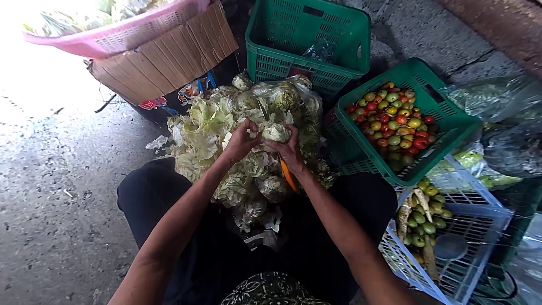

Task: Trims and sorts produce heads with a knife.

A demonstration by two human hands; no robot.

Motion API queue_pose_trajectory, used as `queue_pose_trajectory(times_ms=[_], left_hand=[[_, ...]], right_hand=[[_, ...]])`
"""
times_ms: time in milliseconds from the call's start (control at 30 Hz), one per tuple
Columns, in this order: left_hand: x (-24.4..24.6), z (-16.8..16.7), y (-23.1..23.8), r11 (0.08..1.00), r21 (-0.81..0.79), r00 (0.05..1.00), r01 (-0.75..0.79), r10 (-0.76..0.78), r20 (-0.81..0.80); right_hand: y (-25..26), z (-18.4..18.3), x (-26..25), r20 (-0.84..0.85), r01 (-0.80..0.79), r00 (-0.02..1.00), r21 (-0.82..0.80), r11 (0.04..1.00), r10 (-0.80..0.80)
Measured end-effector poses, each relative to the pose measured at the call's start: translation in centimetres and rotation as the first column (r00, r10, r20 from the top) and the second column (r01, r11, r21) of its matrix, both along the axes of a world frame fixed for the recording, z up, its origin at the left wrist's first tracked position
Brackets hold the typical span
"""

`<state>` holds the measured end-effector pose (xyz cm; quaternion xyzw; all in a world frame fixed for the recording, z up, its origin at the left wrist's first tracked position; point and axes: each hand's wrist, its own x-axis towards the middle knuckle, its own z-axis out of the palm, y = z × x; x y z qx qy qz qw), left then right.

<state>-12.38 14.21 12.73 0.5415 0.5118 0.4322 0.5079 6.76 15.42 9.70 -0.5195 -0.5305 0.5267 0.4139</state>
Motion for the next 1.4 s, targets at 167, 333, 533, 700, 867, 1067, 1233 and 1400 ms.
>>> queue_pose_trajectory(times_ms=[167, 333, 533, 700, 867, 1067, 1233, 1400], left_hand=[[-0.9, 0.5, 0.5, 0.997, -0.036, 0.960, -0.069, 0.057, -0.274], [-1.1, 1.8, 0.6, 0.983, 0.008, 0.784, -0.181, 0.149, -0.603], [-0.9, 1.7, 0.7, 0.983, 0.016, 0.701, -0.184, 0.142, -0.699], [-1.1, 1.4, 0.9, 0.981, 0.024, 0.662, -0.191, 0.147, -0.735], [-3.3, 0.9, 1.5, 0.975, 0.029, 0.646, -0.221, 0.168, -0.745], [-1.0, 1.7, 0.5, 0.910, -0.029, 0.725, -0.414, 0.311, -0.614], [-1.2, 0.4, 0.9, 0.852, -0.444, 0.946, -0.278, 0.163, -0.279], [-0.1, -1.1, 1.1, 0.907, -0.258, 0.939, -0.332, 0.343, -0.004]], right_hand=[[0.4, -0.6, 0.3, -0.142, 0.023, 0.989, -0.171, 0.985, -0.048], [0.3, -0.3, -0.2, -0.477, -0.184, 0.878, -0.400, 0.898, -0.033], [-0.1, -0.7, -1.0, -0.561, -0.265, 0.806, -0.626, 0.734, -0.187], [-0.4, -0.9, -1.0, -0.555, -0.309, 0.822, -0.626, 0.717, -0.131], [-0.2, 0.4, -0.4, -0.526, -0.282, 0.850, -0.474, 0.834, -0.012], [0.0, -2.0, -0.3, -0.372, -0.194, 0.922, -0.201, 0.960, 0.108], [-0.5, -0.3, -0.9, -0.018, -0.197, 0.980, 0.046, 0.979, 0.198], [-0.6, -0.8, -1.4, 0.398, -0.295, 0.902, 0.291, 0.910, 0.166]])
